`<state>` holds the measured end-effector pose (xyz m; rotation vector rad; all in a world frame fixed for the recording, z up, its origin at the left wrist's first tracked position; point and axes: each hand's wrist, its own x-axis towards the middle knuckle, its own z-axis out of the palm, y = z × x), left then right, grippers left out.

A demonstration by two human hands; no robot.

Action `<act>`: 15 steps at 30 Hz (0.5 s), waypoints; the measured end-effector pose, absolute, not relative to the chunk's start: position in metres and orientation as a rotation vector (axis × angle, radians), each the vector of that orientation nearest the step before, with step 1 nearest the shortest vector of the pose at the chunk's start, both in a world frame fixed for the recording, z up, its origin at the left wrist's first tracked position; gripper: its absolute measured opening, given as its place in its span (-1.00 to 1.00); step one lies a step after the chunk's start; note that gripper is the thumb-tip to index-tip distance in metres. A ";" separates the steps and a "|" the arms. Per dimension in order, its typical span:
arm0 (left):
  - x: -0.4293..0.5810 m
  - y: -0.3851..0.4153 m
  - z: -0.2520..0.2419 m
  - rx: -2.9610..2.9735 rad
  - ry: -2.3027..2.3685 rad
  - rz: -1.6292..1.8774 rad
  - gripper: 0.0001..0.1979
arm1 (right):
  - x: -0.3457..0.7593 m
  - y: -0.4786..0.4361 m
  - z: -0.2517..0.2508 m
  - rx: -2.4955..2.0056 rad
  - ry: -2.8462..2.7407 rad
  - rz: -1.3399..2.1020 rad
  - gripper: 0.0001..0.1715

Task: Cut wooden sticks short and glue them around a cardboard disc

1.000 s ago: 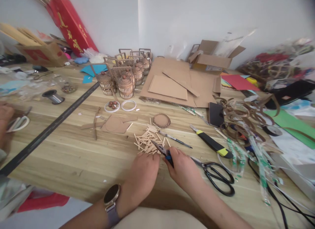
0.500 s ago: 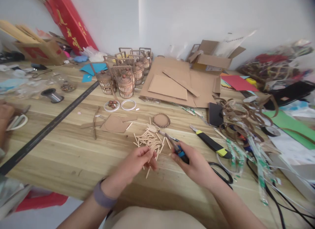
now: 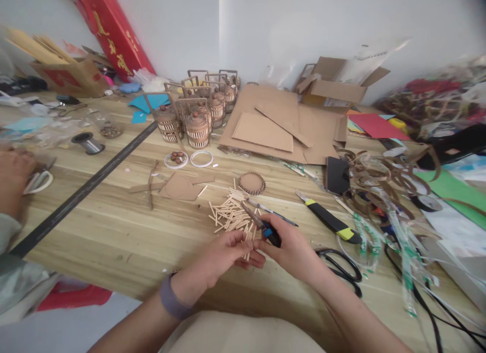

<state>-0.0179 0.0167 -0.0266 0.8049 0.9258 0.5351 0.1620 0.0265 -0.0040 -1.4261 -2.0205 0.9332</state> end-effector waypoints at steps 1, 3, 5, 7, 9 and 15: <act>-0.017 0.017 -0.025 0.810 0.927 0.530 -0.47 | 0.161 0.026 -0.006 -1.464 -1.968 0.932 -0.80; -0.015 0.016 -0.022 0.820 0.920 0.520 -0.46 | 0.159 0.023 -0.010 -1.511 -1.895 0.921 -0.83; -0.014 0.016 -0.021 0.827 0.921 0.526 -0.46 | 0.157 0.021 -0.014 -1.506 -1.854 0.884 -0.79; -0.014 0.016 -0.022 0.829 0.932 0.534 -0.46 | 0.156 0.018 -0.016 -1.476 -1.795 0.861 -0.73; -0.014 0.016 -0.023 0.824 0.941 0.530 -0.48 | 0.155 0.017 -0.018 -1.462 -1.733 0.873 -0.70; -0.013 0.014 -0.027 0.779 0.901 0.575 -0.52 | 0.150 0.011 -0.020 -1.482 -1.737 0.941 -0.73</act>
